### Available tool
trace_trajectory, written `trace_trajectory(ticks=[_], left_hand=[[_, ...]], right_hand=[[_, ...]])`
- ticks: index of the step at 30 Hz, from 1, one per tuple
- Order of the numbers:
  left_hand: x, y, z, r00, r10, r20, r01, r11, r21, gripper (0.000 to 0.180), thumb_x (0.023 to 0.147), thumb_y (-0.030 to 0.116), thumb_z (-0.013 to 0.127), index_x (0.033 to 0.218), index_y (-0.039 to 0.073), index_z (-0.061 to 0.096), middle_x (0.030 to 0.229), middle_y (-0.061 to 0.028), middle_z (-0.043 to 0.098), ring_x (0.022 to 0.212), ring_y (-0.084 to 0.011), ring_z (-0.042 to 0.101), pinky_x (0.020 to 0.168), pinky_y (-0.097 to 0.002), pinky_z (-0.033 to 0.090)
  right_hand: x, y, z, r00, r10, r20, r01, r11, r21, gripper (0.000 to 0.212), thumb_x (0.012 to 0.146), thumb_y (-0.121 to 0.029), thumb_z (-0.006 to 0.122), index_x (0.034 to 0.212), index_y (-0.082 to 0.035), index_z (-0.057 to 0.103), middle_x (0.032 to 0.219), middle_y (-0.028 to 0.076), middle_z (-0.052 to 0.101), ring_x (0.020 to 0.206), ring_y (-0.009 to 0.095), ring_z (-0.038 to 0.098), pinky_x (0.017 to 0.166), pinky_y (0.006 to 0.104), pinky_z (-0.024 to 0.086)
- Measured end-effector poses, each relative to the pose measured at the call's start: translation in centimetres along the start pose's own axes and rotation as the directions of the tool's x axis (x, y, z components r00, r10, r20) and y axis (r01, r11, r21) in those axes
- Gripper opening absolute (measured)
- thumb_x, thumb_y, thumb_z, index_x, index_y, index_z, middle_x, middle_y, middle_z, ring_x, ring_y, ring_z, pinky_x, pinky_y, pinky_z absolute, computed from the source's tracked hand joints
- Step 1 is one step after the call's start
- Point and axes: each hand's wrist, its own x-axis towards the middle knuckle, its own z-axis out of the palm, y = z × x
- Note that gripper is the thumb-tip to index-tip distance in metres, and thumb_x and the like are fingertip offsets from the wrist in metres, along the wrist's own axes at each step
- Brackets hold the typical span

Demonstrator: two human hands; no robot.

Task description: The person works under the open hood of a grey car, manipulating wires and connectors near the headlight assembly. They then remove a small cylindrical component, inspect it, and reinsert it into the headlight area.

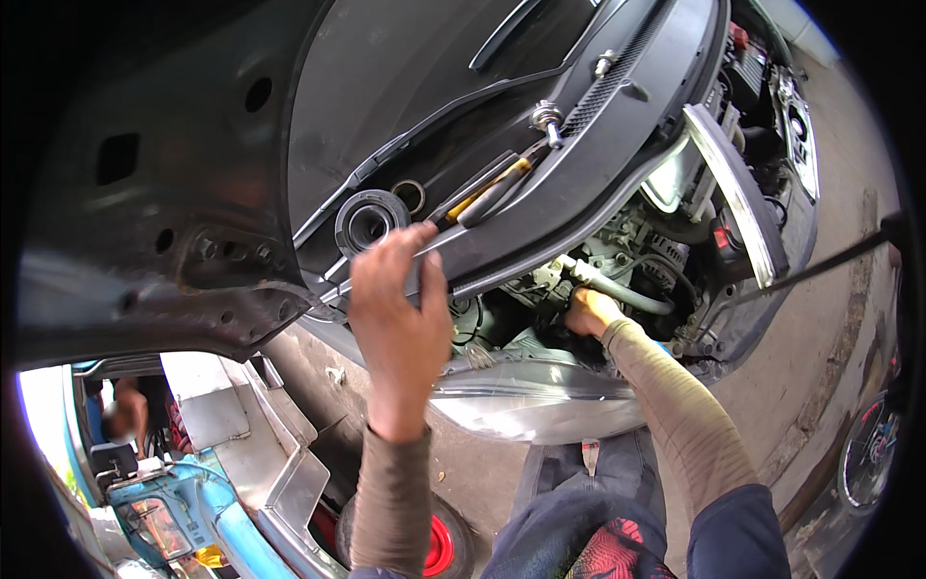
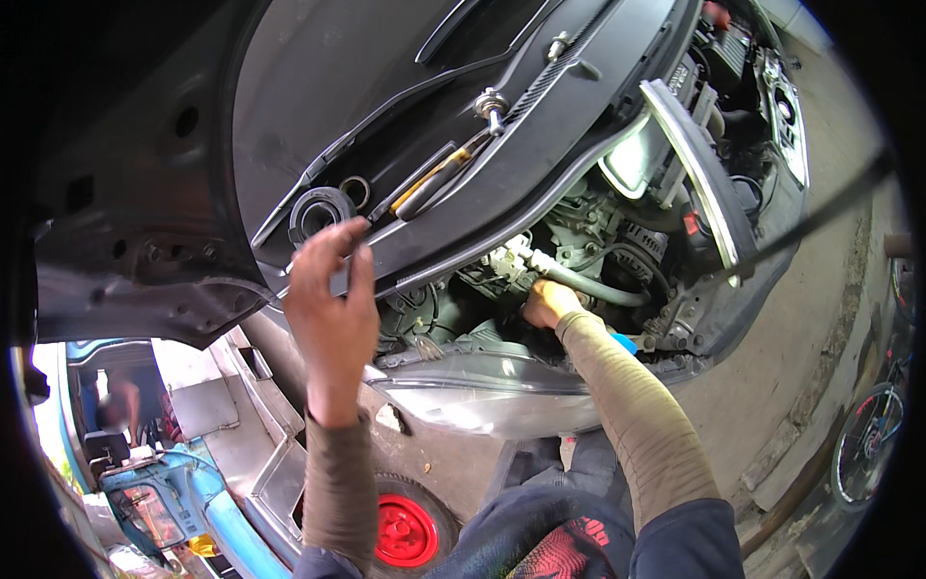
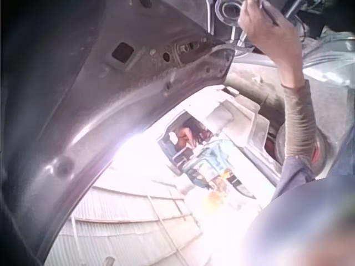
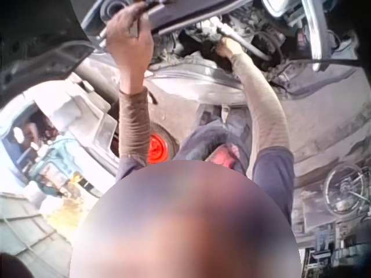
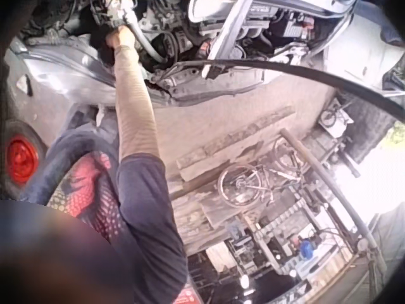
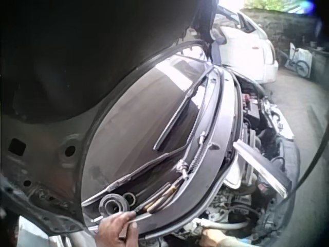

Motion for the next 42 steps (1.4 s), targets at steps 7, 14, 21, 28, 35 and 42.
trace_trajectory(ticks=[7,14,21,28,35,42], left_hand=[[6.0,-3.6,0.1,0.962,0.229,0.148,-0.259,0.935,0.241,0.036,0.078,0.007,0.072,0.114,0.008,0.071,0.11,-0.0101,0.072,0.114,-0.0338,0.059,0.101,-0.0439,0.044],[7.1,-4.5,2.0,0.93,0.253,0.268,-0.342,0.864,0.369,0.048,0.072,0.006,0.063,0.117,0.017,0.073,0.098,-0.0035,0.073,0.107,-0.0266,0.06,0.093,-0.0461,0.042],[6.8,-3.2,1.4,0.995,0.099,-0.025,-0.102,0.982,-0.161,0.041,0.081,0.004,0.068,0.119,0.019,0.074,0.099,-0.0041,0.075,0.096,-0.0245,0.065,0.095,-0.0408,0.049],[-8.2,4.3,-2.5,0.91,0.035,0.413,0.352,0.461,-0.815,0.032,0.092,0.002,0.062,0.123,0.01,0.07,0.104,-0.007,0.073,0.08,-0.0135,0.065,0.079,-0.0292,0.054],[-27.7,9.2,-4.7,0.64,0.022,0.768,0.764,-0.124,-0.633,0.038,0.095,-0.004,0.06,0.132,0.001,0.062,0.117,-0.0068,0.068,0.104,-0.0132,0.061,0.09,-0.0297,0.053],[-39.3,14.2,-5.5,0.408,-0.599,0.689,0.7,-0.278,-0.657,0.028,0.093,0.006,0.071,0.119,-0.003,0.065,0.101,-0.0072,0.071,0.092,-0.0129,0.067,0.084,-0.0292,0.056]], right_hand=[[-6.5,0.9,-5.1,0.996,-0.091,0.011,0.073,0.863,0.501,0.046,0.093,-0.039,0.067,0.11,0.003,0.071,0.102,0.024,0.072,0.1,0.037,0.069,0.09,0.0422,0.051],[-18.3,4.3,-4.9,0.849,-0.002,-0.528,0.396,0.663,0.635,0.031,0.095,-0.022,0.065,0.11,0.005,0.07,0.101,0.013,0.074,0.093,0.021,0.068,0.085,0.0322,0.051],[-31.2,6.5,0.2,0.843,0.365,-0.394,0.122,0.584,0.803,0.028,0.099,-0.018,0.062,0.113,0.005,0.072,0.098,0.004,0.069,0.086,0.01,0.06,0.074,0.0261,0.048],[-34.1,0.8,-0.8,0.875,0.179,-0.45,0.319,0.487,0.813,0.038,0.094,-0.004,0.068,0.131,0.003,0.062,0.119,0.009,0.066,0.102,0.015,0.064,0.091,0.0271,0.051],[-34.1,-0.8,-1.1,0.933,-0.359,0.001,0.216,0.565,0.796,0.034,0.09,0.007,0.066,0.124,0.007,0.061,0.121,0.011,0.064,0.102,0.016,0.065,0.087,0.0275,0.054],[-34.1,-1.1,3.1,0.689,-0.722,0.062,0.653,0.656,0.378,0.025,0.082,0.0,0.073,0.106,0.003,0.069,0.101,0.015,0.071,0.091,0.028,0.071,0.079,0.0343,0.055]])
